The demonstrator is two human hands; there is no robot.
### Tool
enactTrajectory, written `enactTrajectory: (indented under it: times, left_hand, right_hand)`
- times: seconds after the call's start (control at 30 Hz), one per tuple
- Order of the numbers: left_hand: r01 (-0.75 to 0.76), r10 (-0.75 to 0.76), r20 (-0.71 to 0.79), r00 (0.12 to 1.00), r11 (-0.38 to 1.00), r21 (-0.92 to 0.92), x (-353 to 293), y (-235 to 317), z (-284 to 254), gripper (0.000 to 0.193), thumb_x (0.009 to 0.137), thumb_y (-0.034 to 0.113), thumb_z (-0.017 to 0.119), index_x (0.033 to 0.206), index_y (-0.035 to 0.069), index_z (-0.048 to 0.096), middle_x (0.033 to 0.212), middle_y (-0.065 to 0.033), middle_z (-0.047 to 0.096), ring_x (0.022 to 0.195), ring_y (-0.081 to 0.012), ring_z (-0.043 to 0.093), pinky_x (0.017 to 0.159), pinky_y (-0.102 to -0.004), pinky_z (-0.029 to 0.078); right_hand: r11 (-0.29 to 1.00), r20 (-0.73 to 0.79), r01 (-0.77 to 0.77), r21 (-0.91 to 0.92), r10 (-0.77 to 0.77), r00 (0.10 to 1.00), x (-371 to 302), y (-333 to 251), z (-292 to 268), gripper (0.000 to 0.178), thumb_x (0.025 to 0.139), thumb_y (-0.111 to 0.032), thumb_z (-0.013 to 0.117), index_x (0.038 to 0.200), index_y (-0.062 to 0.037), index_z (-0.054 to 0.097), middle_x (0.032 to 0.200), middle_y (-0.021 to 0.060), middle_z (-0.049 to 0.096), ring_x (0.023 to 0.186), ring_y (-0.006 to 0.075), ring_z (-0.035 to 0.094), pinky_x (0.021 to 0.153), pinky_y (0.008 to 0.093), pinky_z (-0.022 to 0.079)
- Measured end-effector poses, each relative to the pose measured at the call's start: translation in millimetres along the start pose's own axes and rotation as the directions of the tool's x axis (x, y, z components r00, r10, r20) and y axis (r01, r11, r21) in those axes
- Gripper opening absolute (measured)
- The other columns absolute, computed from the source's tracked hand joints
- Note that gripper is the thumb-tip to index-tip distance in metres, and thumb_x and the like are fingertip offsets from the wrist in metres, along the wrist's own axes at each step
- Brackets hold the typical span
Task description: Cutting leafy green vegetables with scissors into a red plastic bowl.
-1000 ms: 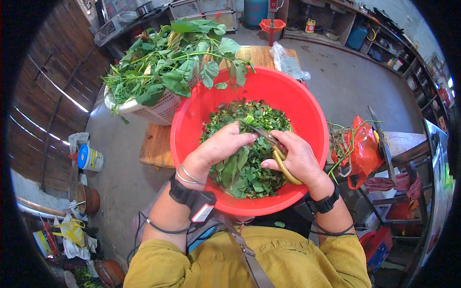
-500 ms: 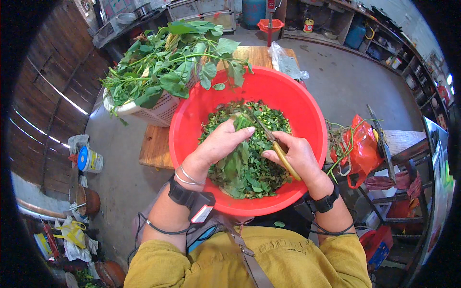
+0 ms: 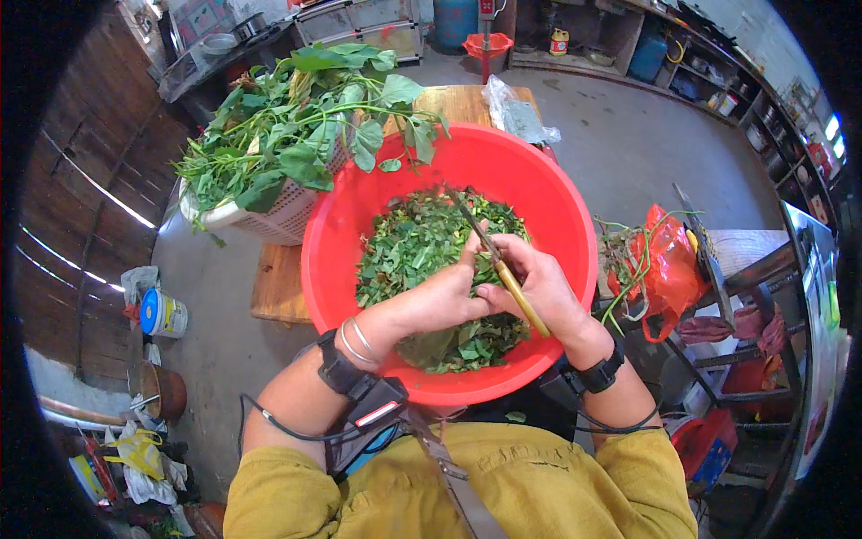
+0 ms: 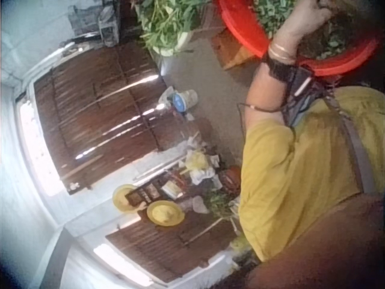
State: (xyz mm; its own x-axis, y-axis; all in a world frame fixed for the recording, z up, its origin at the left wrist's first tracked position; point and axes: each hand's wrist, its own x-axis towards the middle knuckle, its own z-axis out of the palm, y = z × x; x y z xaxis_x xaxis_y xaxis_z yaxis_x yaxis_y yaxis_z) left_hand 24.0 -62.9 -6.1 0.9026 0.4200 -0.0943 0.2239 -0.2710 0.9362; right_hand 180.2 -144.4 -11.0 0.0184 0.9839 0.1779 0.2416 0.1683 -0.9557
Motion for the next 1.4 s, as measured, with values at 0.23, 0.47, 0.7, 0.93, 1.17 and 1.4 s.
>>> enactTrajectory:
  times: [0.23, 0.47, 0.7, 0.93, 1.17, 1.4]
  left_hand:
    - [0.112, -0.113, 0.013, 0.993, 0.992, 0.051, -0.9, 1.4, -9.7, 0.057, 0.078, 0.022, 0.069, 0.125, 0.000, 0.045, 0.112, -0.0099, 0.058, 0.100, -0.0160, 0.055, 0.089, -0.0288, 0.043]
    - [0.134, -0.104, 0.142, 0.984, 0.967, -0.216, -7.0, 2.3, -10.5, 0.035, 0.086, 0.017, 0.059, 0.117, 0.004, 0.049, 0.088, 0.0003, 0.058, 0.076, -0.0070, 0.053, 0.069, -0.0242, 0.045]
    - [0.133, -0.214, -0.178, 0.960, 0.914, -0.384, -8.8, 6.1, -27.5, 0.023, 0.092, 0.029, 0.051, 0.105, 0.010, 0.052, 0.073, 0.0046, 0.047, 0.062, -0.0060, 0.043, 0.053, -0.0213, 0.038]
    - [-0.021, -0.216, -0.278, 0.936, 0.754, -0.657, -12.4, 8.3, -38.7, 0.018, 0.094, 0.024, 0.048, 0.095, 0.007, 0.052, 0.065, 0.0045, 0.042, 0.056, -0.0066, 0.038, 0.050, -0.0219, 0.035]
    - [0.103, -0.179, -0.106, 0.978, 0.861, -0.498, -13.4, 4.2, -38.9, 0.014, 0.092, 0.024, 0.052, 0.095, 0.010, 0.051, 0.070, 0.0045, 0.045, 0.060, -0.0068, 0.043, 0.052, -0.0224, 0.038]
    - [0.168, -0.230, -0.033, 0.973, 0.795, -0.583, -13.6, 4.8, -40.4, 0.017, 0.092, 0.027, 0.053, 0.093, 0.010, 0.050, 0.070, 0.0040, 0.046, 0.060, -0.0070, 0.043, 0.051, -0.0229, 0.037]
  right_hand:
    - [0.998, -0.131, 0.061, 0.012, -0.059, 0.990, -0.1, 0.6, -0.8, 0.042, 0.073, -0.003, 0.065, 0.113, -0.0026, 0.052, 0.089, 0.0039, 0.059, 0.082, 0.0075, 0.055, 0.072, 0.0238, 0.047]
    - [0.993, -0.188, 0.089, 0.076, -0.073, 0.979, 2.0, -7.4, 0.0, 0.039, 0.076, -0.001, 0.065, 0.113, -0.0006, 0.050, 0.089, 0.0022, 0.058, 0.081, 0.0077, 0.055, 0.072, 0.0236, 0.046]
    - [0.999, -0.218, -0.045, 0.016, 0.047, 0.975, 6.2, -3.8, -3.5, 0.046, 0.076, -0.013, 0.071, 0.114, 0.0002, 0.049, 0.086, 0.0027, 0.058, 0.078, 0.0097, 0.055, 0.071, 0.0245, 0.046]
    - [0.976, 0.023, -0.037, -0.213, 0.043, 0.999, 2.4, -3.1, -5.0, 0.074, 0.066, -0.034, 0.079, 0.121, 0.0000, 0.044, 0.105, 0.0137, 0.055, 0.095, 0.0228, 0.055, 0.084, 0.0342, 0.045]
    - [0.959, 0.052, 0.001, -0.284, 0.015, 0.999, 2.1, -1.6, -5.4, 0.077, 0.065, -0.038, 0.079, 0.121, 0.0006, 0.044, 0.110, 0.0182, 0.053, 0.099, 0.0282, 0.054, 0.088, 0.0366, 0.044]
    - [0.978, 0.011, -0.051, -0.203, 0.054, 0.998, 0.1, -7.1, -4.1, 0.068, 0.064, -0.038, 0.080, 0.115, -0.0023, 0.051, 0.093, 0.0123, 0.058, 0.083, 0.0202, 0.057, 0.074, 0.0319, 0.047]
